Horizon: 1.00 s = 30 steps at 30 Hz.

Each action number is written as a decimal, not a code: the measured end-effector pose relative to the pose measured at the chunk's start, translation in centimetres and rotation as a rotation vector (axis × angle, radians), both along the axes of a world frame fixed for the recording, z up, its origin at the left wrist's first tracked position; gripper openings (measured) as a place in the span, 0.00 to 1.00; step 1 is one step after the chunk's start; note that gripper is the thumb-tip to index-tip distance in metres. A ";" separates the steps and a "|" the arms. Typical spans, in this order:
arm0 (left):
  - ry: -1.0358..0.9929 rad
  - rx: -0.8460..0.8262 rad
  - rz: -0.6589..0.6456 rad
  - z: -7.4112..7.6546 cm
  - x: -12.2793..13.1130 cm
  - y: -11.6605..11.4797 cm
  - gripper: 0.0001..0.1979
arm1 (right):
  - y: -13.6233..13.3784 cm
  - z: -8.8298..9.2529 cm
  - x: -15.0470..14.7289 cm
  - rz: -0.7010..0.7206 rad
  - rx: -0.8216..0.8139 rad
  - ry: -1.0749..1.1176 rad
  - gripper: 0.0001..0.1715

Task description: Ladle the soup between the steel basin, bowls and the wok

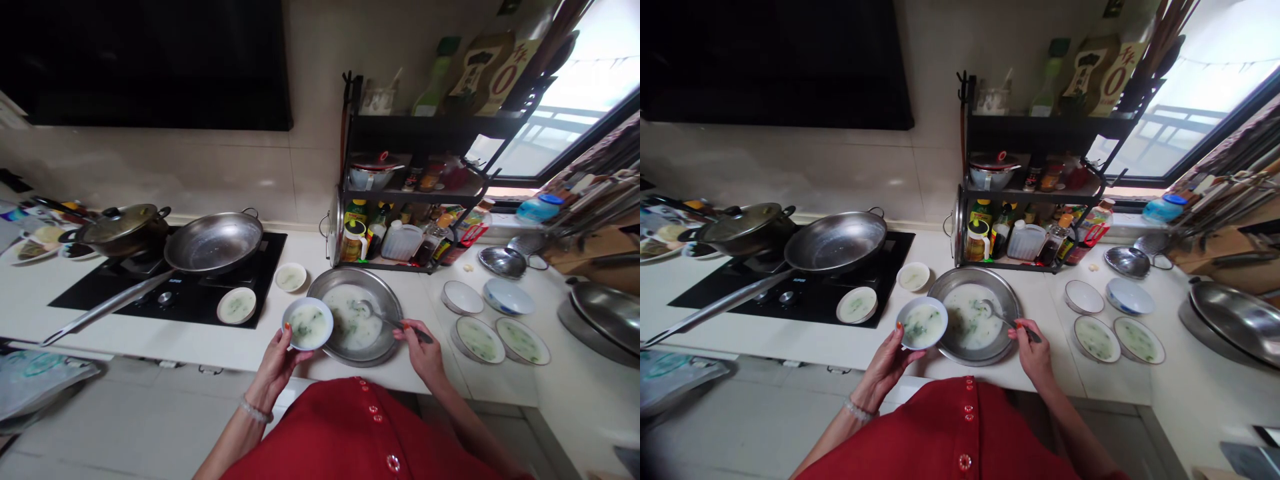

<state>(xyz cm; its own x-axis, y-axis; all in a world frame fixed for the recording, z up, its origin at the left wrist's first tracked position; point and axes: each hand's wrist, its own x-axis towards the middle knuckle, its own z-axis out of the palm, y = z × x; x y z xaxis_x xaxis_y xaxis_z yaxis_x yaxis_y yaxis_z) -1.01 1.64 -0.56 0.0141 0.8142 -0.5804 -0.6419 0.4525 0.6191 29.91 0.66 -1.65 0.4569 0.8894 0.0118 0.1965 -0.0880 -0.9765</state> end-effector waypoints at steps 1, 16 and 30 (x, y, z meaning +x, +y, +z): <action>0.000 0.000 -0.003 0.0 0.0 0.0 0.15 | 0.1 -0.2 -0.1 -0.001 -0.002 0.009 0.19; 0.005 -0.019 0.023 0.7 0.2 0.2 0.14 | 1.3 -1.7 1.1 -0.264 0.070 0.370 0.14; -0.015 -0.008 0.010 0.3 0.4 0.2 0.15 | 1.4 -0.6 1.0 -0.268 0.109 0.458 0.12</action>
